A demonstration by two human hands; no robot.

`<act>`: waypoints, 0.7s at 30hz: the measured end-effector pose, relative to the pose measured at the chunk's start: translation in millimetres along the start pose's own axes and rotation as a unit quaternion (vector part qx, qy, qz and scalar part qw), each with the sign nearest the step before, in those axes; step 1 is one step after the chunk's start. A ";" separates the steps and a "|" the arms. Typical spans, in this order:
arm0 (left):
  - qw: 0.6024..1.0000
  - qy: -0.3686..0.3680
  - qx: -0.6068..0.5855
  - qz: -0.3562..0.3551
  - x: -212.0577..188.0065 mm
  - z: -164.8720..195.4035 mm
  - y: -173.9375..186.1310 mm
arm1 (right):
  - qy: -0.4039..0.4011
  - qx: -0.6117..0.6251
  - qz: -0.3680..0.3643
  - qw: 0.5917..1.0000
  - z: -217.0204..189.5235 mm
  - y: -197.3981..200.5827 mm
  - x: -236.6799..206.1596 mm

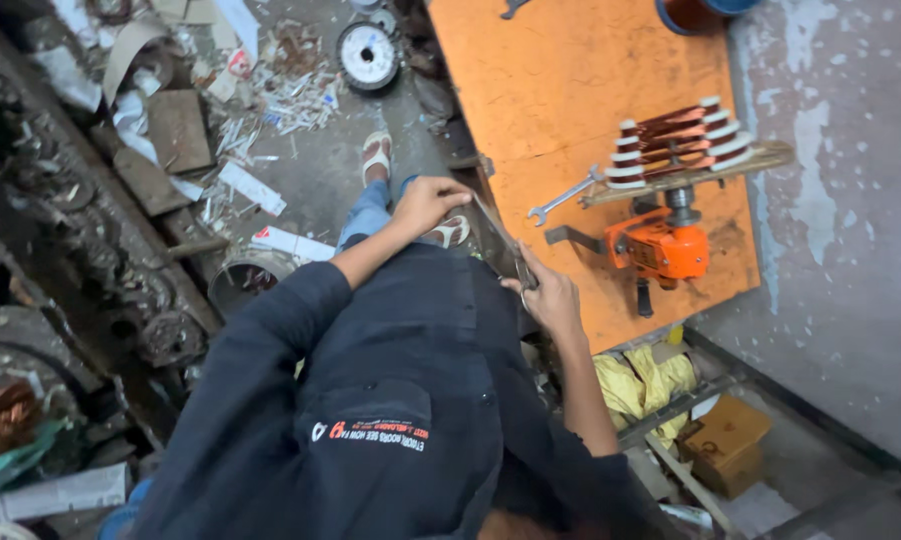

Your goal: The person winds copper wire onto a white laminated core using a manual winding machine. They repeatedly crank the handle to rotate the core, pause to adjust the wire, and use scissors to trim the wire. The person also retrieves a blue spool from the floor and hands it to a coworker before resuming winding.

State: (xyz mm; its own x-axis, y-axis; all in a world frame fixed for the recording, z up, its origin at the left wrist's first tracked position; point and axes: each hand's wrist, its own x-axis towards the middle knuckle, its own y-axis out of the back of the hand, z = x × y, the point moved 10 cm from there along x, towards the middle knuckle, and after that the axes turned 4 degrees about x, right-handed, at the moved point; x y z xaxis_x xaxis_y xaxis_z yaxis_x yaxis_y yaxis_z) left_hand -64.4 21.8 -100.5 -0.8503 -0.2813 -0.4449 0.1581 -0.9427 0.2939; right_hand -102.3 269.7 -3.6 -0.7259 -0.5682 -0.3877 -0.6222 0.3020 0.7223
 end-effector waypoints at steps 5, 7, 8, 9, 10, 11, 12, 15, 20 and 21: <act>0.996 -0.074 0.033 -0.042 -3.5 16.7 -14.9 | -0.074 0.063 0.047 0.994 73.3 -6.0 -58.8; 0.992 -0.079 0.052 -0.082 -7.8 21.3 -27.7 | -0.104 0.119 0.122 0.980 101.3 -11.0 -99.3; 0.988 -0.106 0.061 -0.091 -9.1 30.9 -33.1 | -0.077 0.122 0.193 0.971 103.6 -9.4 -110.0; 0.984 -0.132 0.069 -0.098 -9.0 39.9 -37.0 | -0.120 0.182 0.224 0.950 118.0 -19.0 -121.8; 0.983 -0.127 0.071 -0.115 -6.6 42.9 -44.9 | -0.162 0.242 0.251 0.923 134.4 -25.1 -128.1; 0.981 -0.122 0.073 -0.134 -4.4 45.3 -55.8 | -0.196 0.299 0.277 0.892 148.9 -28.4 -131.2; 0.979 -0.114 0.076 -0.152 -3.2 46.5 -67.8 | -0.227 0.355 0.299 0.856 158.0 -35.4 -138.1; 0.968 -0.061 -0.098 -0.222 12.3 66.1 -113.1 | -0.372 0.172 0.308 0.859 171.7 -15.5 -140.9; 0.966 -0.022 -0.210 -0.146 38.4 111.9 -152.2 | -0.295 0.065 0.352 0.886 154.4 49.5 -98.7; 0.973 0.012 -0.193 -0.129 42.0 115.4 -157.6 | -0.283 0.058 0.338 0.896 152.6 55.9 -93.0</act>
State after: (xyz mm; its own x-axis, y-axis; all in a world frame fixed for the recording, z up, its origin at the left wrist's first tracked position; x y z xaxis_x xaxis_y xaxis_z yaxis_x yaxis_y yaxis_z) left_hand -182.9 179.2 -67.8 -0.8751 -0.0261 -0.4832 0.1214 -0.9785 -0.1670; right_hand -114.3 456.3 -14.6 -0.9604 0.2435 -0.1355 0.0139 0.5274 0.8495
